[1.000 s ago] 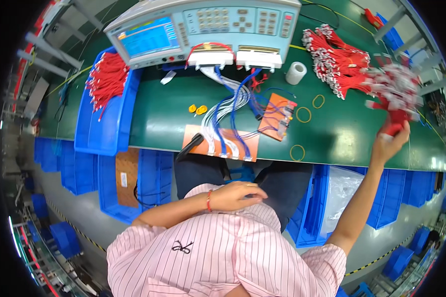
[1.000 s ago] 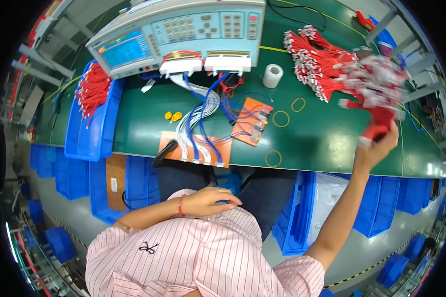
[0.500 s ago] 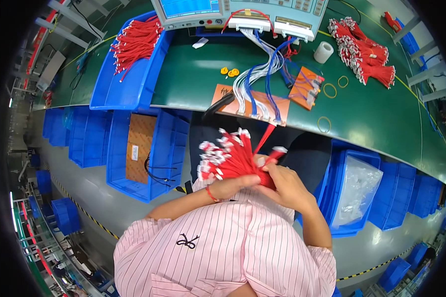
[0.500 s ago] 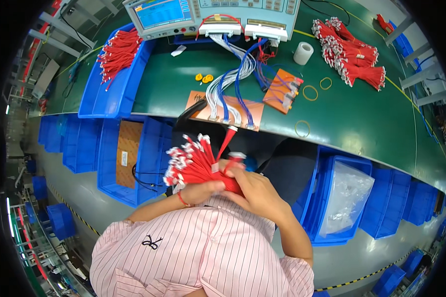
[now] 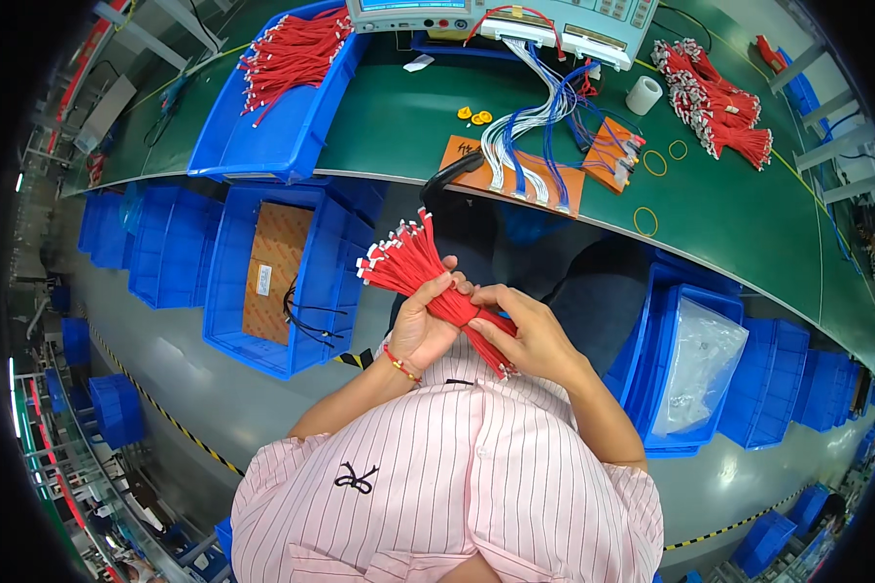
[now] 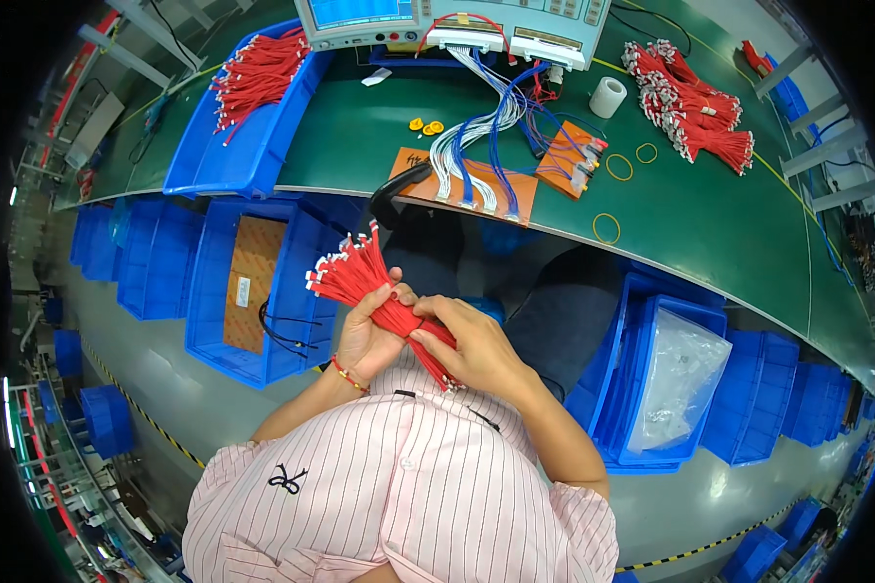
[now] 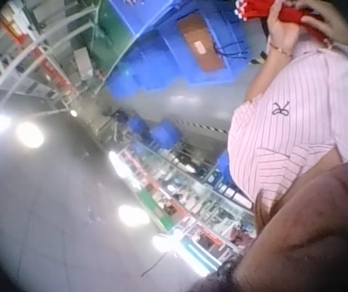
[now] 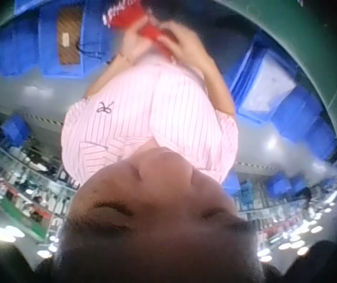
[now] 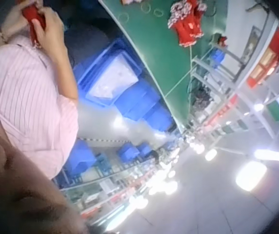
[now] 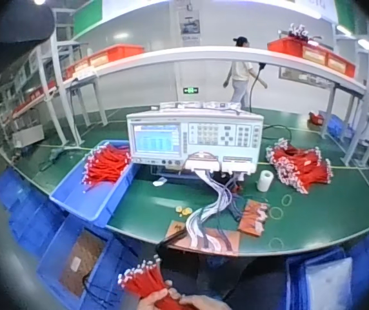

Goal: Inserting white connectors of red wire harnesses into a multi-port testing fixture on a production workbench.

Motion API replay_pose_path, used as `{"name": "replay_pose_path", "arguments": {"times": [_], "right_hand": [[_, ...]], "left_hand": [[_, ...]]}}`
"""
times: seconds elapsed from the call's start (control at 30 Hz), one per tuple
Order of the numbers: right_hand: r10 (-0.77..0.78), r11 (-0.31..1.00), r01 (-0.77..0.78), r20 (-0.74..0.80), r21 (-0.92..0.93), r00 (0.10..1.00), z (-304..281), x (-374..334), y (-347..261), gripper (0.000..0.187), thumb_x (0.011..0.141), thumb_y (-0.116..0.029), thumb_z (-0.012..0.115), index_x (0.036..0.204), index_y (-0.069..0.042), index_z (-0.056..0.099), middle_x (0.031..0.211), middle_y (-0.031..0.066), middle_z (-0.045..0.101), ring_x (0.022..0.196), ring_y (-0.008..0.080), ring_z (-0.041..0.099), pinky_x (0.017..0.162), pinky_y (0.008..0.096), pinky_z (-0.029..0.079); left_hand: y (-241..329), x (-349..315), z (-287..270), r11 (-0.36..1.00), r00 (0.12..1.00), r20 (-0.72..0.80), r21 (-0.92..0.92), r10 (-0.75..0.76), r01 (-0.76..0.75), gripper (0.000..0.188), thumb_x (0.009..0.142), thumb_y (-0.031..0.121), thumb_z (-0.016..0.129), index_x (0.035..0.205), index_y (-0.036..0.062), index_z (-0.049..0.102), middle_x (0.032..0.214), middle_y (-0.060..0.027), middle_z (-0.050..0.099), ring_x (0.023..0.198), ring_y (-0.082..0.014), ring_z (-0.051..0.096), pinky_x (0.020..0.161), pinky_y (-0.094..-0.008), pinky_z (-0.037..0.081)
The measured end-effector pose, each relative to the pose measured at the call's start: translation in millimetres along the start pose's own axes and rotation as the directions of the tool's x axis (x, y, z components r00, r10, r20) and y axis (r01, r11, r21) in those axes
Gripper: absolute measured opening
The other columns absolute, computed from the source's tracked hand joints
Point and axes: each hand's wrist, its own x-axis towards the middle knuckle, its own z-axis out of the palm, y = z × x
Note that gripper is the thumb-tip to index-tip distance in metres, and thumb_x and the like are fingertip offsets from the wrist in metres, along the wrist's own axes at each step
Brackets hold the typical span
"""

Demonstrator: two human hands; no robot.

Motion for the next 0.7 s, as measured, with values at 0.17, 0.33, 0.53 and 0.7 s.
{"name": "replay_pose_path", "arguments": {"times": [0.17, 0.33, 0.53, 0.7], "right_hand": [[0.065, 0.994, -0.065, -0.001, -0.088, 0.998, -9.9, -12.4, 4.9, 0.018, 0.086, -0.011, 0.067, 0.103, -0.006, 0.064, 0.096, 0.0093, 0.06, 0.088, 0.0292, 0.063, 0.078, 0.0372, 0.051], [0.104, 0.99, -0.093, 0.097, -0.106, 0.99, -10.5, -9.2, 3.6, 0.021, 0.086, -0.014, 0.069, 0.105, -0.007, 0.064, 0.092, 0.0084, 0.058, 0.087, 0.0268, 0.064, 0.075, 0.0363, 0.051], [0.052, 0.997, -0.034, 0.265, -0.07, 0.963, -10.1, -0.6, 23.9, 0.014, 0.085, -0.01, 0.071, 0.093, -0.004, 0.061, 0.088, 0.0083, 0.055, 0.08, 0.0223, 0.059, 0.072, 0.0329, 0.048], [0.05, 0.989, -0.089, 0.299, 0.117, 0.953, -2.5, 7.4, 34.8, 0.011, 0.083, -0.006, 0.069, 0.086, -0.004, 0.059, 0.086, 0.0079, 0.051, 0.076, 0.0182, 0.053, 0.068, 0.03, 0.045]], "left_hand": [[-7.7, 11.8, -10.6, 0.997, 0.996, -0.067, -0.056, -0.053, 0.049, 0.016, 0.09, 0.007, 0.063, 0.105, 0.007, 0.057, 0.088, -0.0039, 0.057, 0.087, -0.0172, 0.058, 0.102, -0.0389, 0.042], [-12.9, 13.2, -4.3, 0.997, 0.972, -0.222, -0.031, -0.077, 0.072, 0.008, 0.089, 0.007, 0.064, 0.093, 0.0081, 0.057, 0.083, -0.0052, 0.059, 0.084, -0.0183, 0.059, 0.091, -0.0392, 0.05], [-12.5, 15.7, -20.8, 0.991, 0.96, -0.246, -0.027, -0.133, 0.13, 0.013, 0.089, 0.013, 0.066, 0.084, 0.0087, 0.055, 0.076, -0.0055, 0.058, 0.078, -0.019, 0.058, 0.078, -0.0356, 0.051], [-5.4, 23.8, -25.4, 0.985, 0.959, -0.225, -0.027, -0.171, 0.169, 0.014, 0.091, 0.014, 0.064, 0.082, 0.0085, 0.055, 0.074, -0.005, 0.058, 0.076, -0.0171, 0.058, 0.076, -0.0338, 0.05]]}}
